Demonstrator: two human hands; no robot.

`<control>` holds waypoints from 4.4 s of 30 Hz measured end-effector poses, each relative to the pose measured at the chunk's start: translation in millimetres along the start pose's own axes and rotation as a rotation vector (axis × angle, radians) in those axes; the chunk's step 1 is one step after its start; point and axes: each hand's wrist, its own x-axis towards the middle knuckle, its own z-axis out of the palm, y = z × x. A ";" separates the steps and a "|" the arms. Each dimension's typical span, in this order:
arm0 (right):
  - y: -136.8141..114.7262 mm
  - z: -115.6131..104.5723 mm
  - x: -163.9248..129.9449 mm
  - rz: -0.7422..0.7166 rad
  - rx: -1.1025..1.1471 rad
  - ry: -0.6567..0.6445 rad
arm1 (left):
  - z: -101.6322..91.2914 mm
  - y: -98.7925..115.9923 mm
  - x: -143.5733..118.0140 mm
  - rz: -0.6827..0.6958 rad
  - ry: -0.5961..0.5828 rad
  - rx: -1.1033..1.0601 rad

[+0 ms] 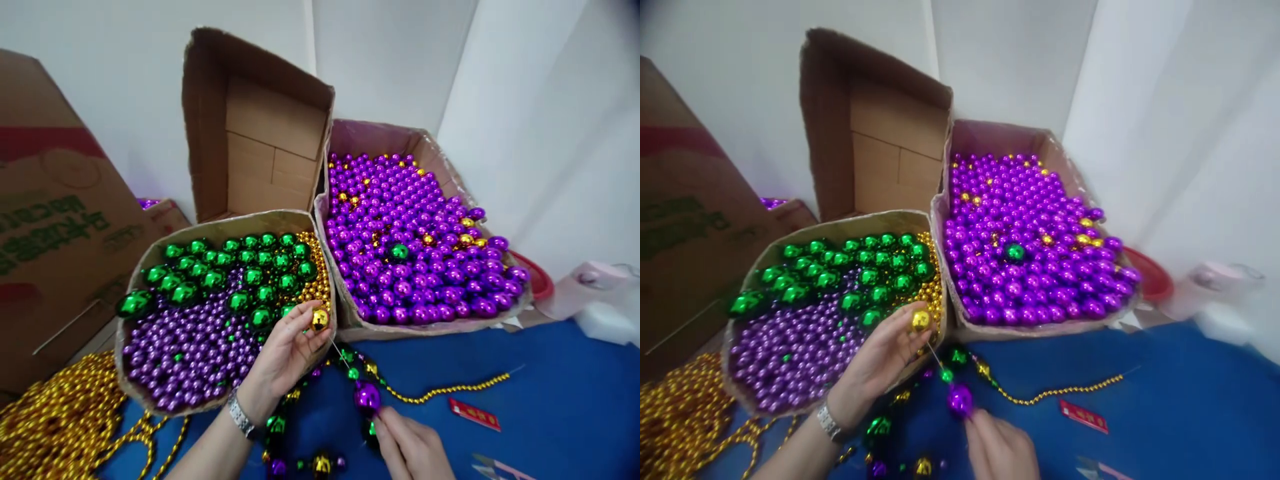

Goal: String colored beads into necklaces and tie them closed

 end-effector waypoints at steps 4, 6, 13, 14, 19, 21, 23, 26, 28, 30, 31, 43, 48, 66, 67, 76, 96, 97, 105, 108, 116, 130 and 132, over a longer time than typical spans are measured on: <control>-8.6 -3.3 2.5 -0.013 0.019 -0.120 | -5.7 -3.2 -11.1 0.005 0.037 -0.035; -10.3 -2.9 3.4 -0.004 0.020 -0.126 | -6.2 -3.5 -14.5 0.006 0.038 -0.026; -8.3 -1.1 1.0 0.004 -0.037 -0.164 | -8.3 -6.9 -20.2 0.009 0.026 0.037; -7.9 -1.0 0.5 0.006 -0.038 -0.171 | -8.7 -7.3 -20.4 0.012 0.024 0.037; -9.4 -1.5 0.6 0.007 -0.044 -0.177 | -9.6 -7.6 -21.4 0.023 0.040 0.038; -10.9 -2.1 1.6 0.006 -0.043 -0.175 | -9.2 -7.9 -22.8 0.038 0.042 0.050; -12.2 -2.4 2.8 0.006 -0.038 -0.170 | -8.5 -9.8 -25.3 0.060 0.042 0.092; -12.4 -1.3 4.4 0.006 -0.029 -0.146 | -7.5 -16.6 -30.9 0.119 0.042 0.201; -11.1 0.5 4.6 0.005 -0.014 -0.130 | -7.3 -23.1 -35.1 0.151 0.030 0.260; -9.6 2.1 4.0 0.009 0.001 -0.134 | -7.7 -29.3 -38.6 0.165 0.021 0.283; -9.2 2.5 3.6 0.014 0.009 -0.143 | -8.1 -31.8 -40.0 0.167 0.021 0.285; -5.3 10.3 -7.5 0.239 0.392 -0.328 | -20.1 -48.0 -49.0 0.155 0.152 0.325; -0.4 17.9 -9.2 0.283 0.405 -0.273 | -22.9 -52.4 -54.4 0.155 0.141 0.338; 7.9 48.5 -24.8 0.543 0.800 -0.373 | -34.4 -55.1 -75.6 0.204 0.043 0.586; 7.4 46.4 -23.8 0.545 0.820 -0.381 | -35.7 -50.9 -76.6 0.202 0.015 0.591; -4.4 21.0 -13.3 0.540 0.865 -0.356 | -88.6 3.0 -57.4 0.377 0.172 1.248; -11.6 19.8 -11.0 0.382 0.539 -0.296 | -66.8 -4.0 -46.3 0.011 0.086 0.281; -12.5 19.7 -10.2 0.360 0.523 -0.294 | -64.3 -5.6 -47.4 -0.007 0.081 0.220; -15.9 16.0 -7.1 0.284 0.470 -0.272 | -59.3 -13.1 -49.0 -0.019 0.093 0.120; -15.1 15.4 -7.3 0.289 0.460 -0.274 | -60.2 -14.8 -49.9 0.005 0.104 0.143; -14.7 15.8 -7.2 0.292 0.445 -0.258 | -58.7 -15.3 -52.9 0.056 0.121 0.301; -3.3 33.2 -14.6 0.398 0.519 -0.286 | -55.3 -18.9 -57.8 0.113 0.014 0.668; -1.0 36.8 -16.6 0.398 0.507 -0.297 | -55.0 -23.1 -58.2 0.116 -0.018 0.692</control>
